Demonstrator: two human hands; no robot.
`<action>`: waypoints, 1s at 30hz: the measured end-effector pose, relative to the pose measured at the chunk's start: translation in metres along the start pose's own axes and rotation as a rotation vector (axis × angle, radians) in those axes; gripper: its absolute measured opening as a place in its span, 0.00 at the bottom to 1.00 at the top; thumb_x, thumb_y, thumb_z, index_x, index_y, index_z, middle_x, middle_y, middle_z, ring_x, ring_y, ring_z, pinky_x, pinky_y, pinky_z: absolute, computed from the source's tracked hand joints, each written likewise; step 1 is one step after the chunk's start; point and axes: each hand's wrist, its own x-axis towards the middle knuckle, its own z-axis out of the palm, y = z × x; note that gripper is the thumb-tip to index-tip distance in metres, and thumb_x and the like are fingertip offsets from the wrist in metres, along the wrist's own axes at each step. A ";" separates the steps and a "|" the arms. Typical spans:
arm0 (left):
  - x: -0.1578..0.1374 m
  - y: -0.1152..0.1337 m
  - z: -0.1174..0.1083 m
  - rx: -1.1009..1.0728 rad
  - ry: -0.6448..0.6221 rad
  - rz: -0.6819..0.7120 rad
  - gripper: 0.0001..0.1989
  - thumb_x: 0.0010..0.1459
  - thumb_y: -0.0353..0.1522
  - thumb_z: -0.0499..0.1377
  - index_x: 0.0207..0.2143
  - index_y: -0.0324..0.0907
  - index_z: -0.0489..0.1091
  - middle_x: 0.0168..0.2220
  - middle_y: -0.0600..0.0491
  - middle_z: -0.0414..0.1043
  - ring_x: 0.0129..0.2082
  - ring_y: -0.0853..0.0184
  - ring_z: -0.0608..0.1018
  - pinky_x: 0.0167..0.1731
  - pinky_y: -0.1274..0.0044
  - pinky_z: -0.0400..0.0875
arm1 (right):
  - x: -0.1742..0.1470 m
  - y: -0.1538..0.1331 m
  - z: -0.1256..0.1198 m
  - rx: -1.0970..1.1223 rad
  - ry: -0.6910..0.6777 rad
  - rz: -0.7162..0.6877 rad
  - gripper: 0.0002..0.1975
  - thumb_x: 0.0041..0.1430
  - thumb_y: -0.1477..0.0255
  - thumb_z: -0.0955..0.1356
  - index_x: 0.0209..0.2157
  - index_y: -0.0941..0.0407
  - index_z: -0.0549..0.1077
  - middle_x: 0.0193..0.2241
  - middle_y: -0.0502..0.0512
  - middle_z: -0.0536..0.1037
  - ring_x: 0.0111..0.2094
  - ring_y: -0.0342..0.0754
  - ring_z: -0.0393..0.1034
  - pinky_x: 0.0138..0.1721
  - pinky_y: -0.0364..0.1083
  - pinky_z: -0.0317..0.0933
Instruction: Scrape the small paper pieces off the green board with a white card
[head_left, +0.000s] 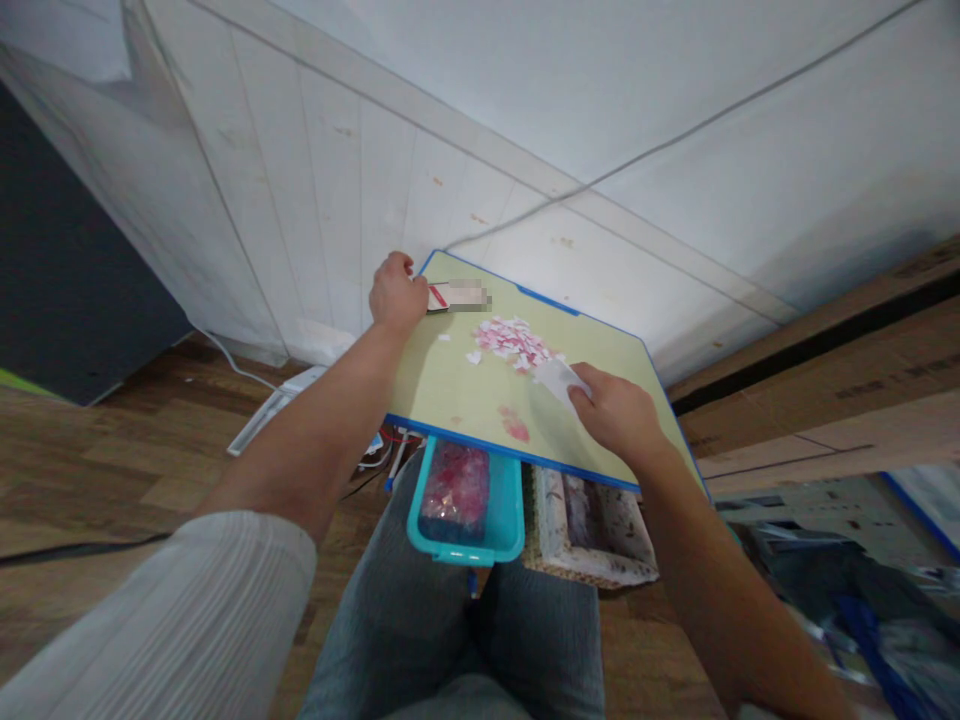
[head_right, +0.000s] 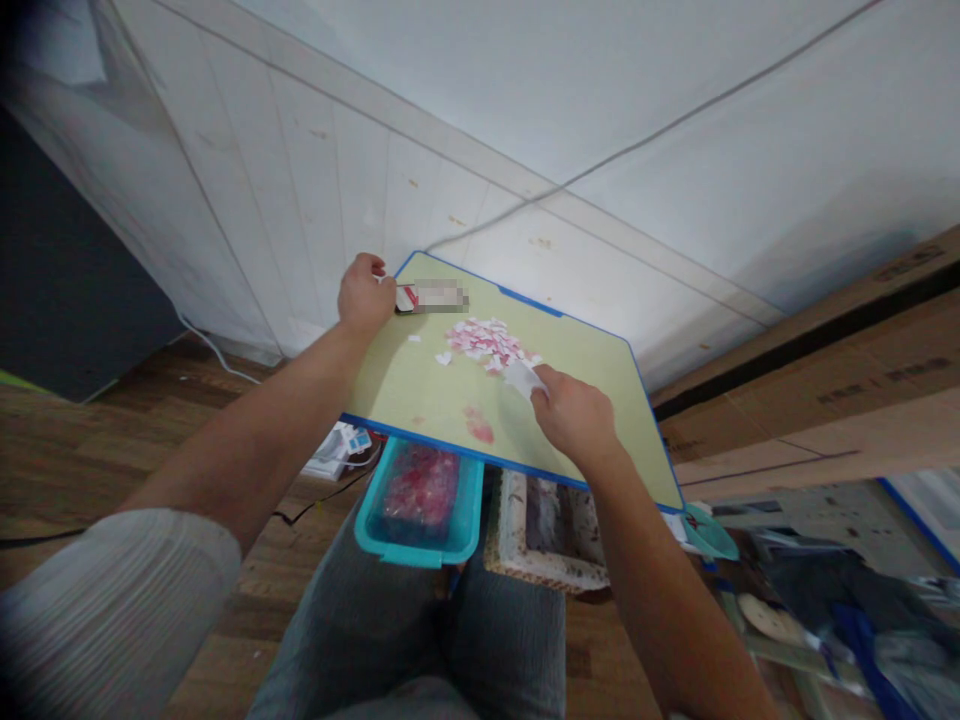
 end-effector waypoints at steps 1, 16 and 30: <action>-0.001 0.002 -0.002 0.008 0.000 -0.004 0.16 0.59 0.27 0.55 0.50 0.43 0.68 0.48 0.45 0.74 0.51 0.58 0.74 0.54 0.66 0.69 | -0.002 -0.005 0.000 0.025 0.019 -0.018 0.23 0.73 0.63 0.57 0.63 0.50 0.69 0.52 0.60 0.81 0.48 0.58 0.77 0.44 0.51 0.66; -0.071 -0.006 -0.083 0.316 -0.190 0.005 0.19 0.60 0.35 0.56 0.55 0.46 0.67 0.57 0.40 0.69 0.59 0.50 0.71 0.57 0.59 0.67 | -0.049 -0.069 -0.020 0.296 0.029 -0.296 0.20 0.72 0.68 0.58 0.56 0.53 0.76 0.50 0.60 0.82 0.49 0.55 0.77 0.48 0.48 0.65; -0.102 -0.004 -0.104 0.498 -0.379 0.016 0.21 0.67 0.39 0.49 0.60 0.45 0.64 0.56 0.37 0.71 0.54 0.49 0.76 0.53 0.59 0.70 | -0.025 -0.075 -0.011 0.453 0.085 -0.429 0.19 0.73 0.69 0.61 0.57 0.49 0.77 0.51 0.57 0.81 0.55 0.52 0.71 0.56 0.49 0.61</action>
